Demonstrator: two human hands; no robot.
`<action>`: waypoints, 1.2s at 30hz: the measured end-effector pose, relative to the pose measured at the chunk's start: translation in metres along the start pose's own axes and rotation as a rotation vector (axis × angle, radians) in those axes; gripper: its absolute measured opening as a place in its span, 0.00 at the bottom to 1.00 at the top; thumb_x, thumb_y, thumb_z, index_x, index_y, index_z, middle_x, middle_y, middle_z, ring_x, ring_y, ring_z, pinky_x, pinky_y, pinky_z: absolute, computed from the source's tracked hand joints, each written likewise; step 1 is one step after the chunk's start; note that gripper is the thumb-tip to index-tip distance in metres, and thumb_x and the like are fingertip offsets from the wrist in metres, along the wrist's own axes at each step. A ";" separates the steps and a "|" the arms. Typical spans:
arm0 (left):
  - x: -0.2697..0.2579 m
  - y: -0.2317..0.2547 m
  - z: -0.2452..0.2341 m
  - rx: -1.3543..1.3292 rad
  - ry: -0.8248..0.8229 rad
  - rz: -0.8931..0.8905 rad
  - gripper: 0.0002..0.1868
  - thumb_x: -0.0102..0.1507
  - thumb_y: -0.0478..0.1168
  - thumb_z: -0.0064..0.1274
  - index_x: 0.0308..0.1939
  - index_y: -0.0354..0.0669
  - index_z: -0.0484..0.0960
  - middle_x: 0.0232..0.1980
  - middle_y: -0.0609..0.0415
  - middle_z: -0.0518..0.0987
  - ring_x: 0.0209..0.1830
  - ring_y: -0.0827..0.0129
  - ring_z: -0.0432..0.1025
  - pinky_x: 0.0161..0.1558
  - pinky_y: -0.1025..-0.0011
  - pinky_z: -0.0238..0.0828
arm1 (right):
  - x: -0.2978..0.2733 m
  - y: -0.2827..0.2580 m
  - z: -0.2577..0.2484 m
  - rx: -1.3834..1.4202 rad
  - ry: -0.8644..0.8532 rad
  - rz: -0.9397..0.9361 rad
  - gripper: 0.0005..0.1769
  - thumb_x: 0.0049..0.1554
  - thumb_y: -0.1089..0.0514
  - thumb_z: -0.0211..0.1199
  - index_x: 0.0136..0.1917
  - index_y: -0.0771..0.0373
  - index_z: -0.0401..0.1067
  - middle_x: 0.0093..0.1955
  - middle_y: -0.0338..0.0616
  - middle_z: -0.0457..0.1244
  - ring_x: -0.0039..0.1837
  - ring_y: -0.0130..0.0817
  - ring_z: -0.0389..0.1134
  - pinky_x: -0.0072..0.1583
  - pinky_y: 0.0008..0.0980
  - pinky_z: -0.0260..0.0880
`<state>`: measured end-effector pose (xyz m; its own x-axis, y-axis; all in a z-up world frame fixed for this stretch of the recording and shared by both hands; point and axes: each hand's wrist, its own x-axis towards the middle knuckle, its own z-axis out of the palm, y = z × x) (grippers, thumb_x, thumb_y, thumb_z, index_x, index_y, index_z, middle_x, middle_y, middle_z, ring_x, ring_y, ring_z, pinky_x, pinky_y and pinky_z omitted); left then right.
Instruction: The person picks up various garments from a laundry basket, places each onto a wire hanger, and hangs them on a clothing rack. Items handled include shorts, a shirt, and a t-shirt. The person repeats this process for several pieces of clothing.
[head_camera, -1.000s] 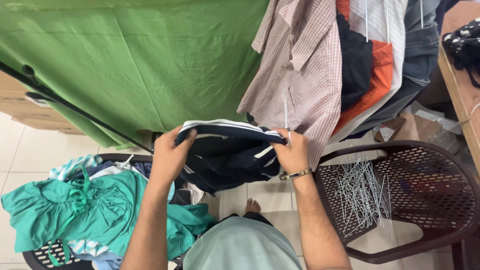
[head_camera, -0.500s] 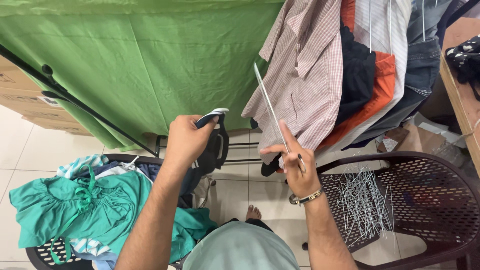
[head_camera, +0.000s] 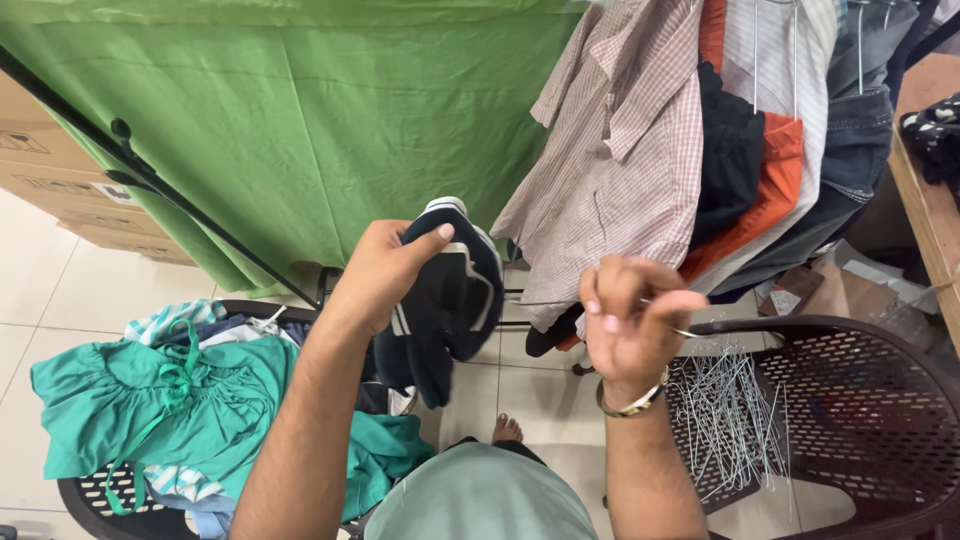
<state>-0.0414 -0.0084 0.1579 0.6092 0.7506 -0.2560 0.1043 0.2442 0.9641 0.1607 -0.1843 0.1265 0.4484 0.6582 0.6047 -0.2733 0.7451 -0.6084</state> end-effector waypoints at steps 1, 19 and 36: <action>-0.002 0.003 0.001 -0.058 -0.036 -0.002 0.16 0.64 0.45 0.56 0.35 0.31 0.85 0.27 0.57 0.83 0.22 0.76 0.74 0.25 0.74 0.71 | 0.001 0.000 0.000 0.134 0.010 -0.007 0.30 0.66 0.34 0.51 0.63 0.56 0.78 0.27 0.29 0.52 0.34 0.23 0.49 0.42 0.25 0.56; -0.017 0.032 -0.028 0.984 0.467 0.610 0.05 0.65 0.38 0.61 0.43 0.43 0.87 0.36 0.48 0.81 0.36 0.47 0.75 0.36 0.56 0.70 | -0.044 0.002 -0.022 -0.762 -0.266 0.538 0.15 0.65 0.56 0.56 0.51 0.67 0.80 0.24 0.34 0.57 0.28 0.20 0.57 0.33 0.24 0.57; -0.018 0.008 0.023 0.852 0.294 0.661 0.18 0.56 0.26 0.53 0.46 0.45 0.87 0.42 0.44 0.74 0.40 0.48 0.76 0.42 0.55 0.74 | 0.021 0.002 0.056 -1.088 -0.376 0.935 0.17 0.60 0.52 0.60 0.38 0.67 0.76 0.26 0.39 0.68 0.26 0.25 0.68 0.32 0.26 0.68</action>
<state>-0.0338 -0.0338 0.1720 0.5463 0.7208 0.4267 0.4021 -0.6726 0.6213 0.1218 -0.1628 0.1670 0.1858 0.9570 -0.2227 0.5000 -0.2871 -0.8170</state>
